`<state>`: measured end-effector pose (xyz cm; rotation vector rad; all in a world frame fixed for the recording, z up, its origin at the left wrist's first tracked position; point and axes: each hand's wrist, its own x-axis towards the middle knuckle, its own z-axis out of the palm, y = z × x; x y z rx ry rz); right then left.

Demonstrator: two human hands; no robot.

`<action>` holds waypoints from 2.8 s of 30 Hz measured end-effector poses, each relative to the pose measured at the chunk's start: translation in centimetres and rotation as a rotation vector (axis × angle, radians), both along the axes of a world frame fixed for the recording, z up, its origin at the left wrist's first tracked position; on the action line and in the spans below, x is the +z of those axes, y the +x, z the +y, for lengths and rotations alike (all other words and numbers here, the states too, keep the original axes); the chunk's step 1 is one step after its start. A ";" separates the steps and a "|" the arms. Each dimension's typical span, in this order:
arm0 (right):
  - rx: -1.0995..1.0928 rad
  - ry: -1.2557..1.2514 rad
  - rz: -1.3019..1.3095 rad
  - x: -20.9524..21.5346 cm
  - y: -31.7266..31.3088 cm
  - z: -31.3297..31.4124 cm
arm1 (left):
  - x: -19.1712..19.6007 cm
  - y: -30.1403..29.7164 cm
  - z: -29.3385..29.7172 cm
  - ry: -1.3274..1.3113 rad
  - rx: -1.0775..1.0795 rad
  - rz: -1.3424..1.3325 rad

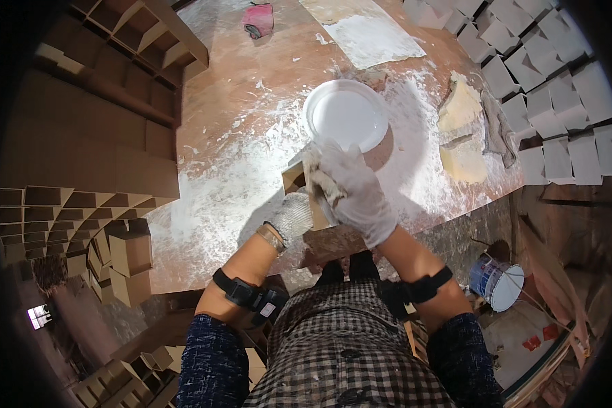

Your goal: Applying white glue or paint to the edges of wooden boxes and stacking them.

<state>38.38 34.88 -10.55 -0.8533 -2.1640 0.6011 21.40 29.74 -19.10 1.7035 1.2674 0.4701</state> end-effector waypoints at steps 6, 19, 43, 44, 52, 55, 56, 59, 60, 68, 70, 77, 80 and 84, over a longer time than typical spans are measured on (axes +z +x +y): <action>-0.095 0.277 -0.157 0.2 2.2 -7.5 | 2.8 0.8 0.5 -0.202 0.074 0.194; -0.089 0.181 -0.260 1.0 0.2 -1.9 | -4.4 1.4 0.7 0.334 0.001 0.225; 0.036 0.149 -0.025 2.4 4.6 -3.8 | -7.2 0.7 0.5 0.226 -0.119 0.340; -0.088 0.291 -0.028 1.5 4.6 -2.1 | -4.7 1.4 1.0 0.226 -0.130 0.335; -0.105 0.198 -0.205 -1.8 4.2 -4.3 | -2.7 1.0 0.7 -0.051 0.052 -0.075; -0.095 0.187 -0.128 -1.9 6.8 -8.2 | 6.7 3.3 2.5 -0.137 -0.149 0.545; -0.049 0.143 -0.049 -1.2 7.2 -8.7 | 6.5 3.2 2.5 -0.136 -0.145 0.547; 0.027 0.174 -0.221 2.1 7.6 -6.0 | 4.1 2.5 1.7 -0.020 -0.279 0.725; -0.097 0.237 -0.171 1.8 6.6 -5.0 | 3.2 2.1 1.5 0.045 -0.198 0.560; 0.030 0.163 -0.180 0.8 1.4 -2.6 | -2.1 -0.2 0.6 0.559 -0.202 0.490; -0.031 0.268 -0.042 0.8 2.6 -5.7 | 0.6 0.8 1.1 0.285 -0.117 0.425; 0.129 0.019 -0.237 2.2 7.6 -6.4 | 3.1 1.6 1.4 0.101 -0.050 0.440; -0.120 0.289 -0.104 1.1 6.0 -0.6 | -3.2 0.6 0.9 0.023 0.074 0.146; -0.122 0.256 -0.013 -1.7 4.7 2.9 | -4.3 1.1 1.8 0.072 0.048 0.202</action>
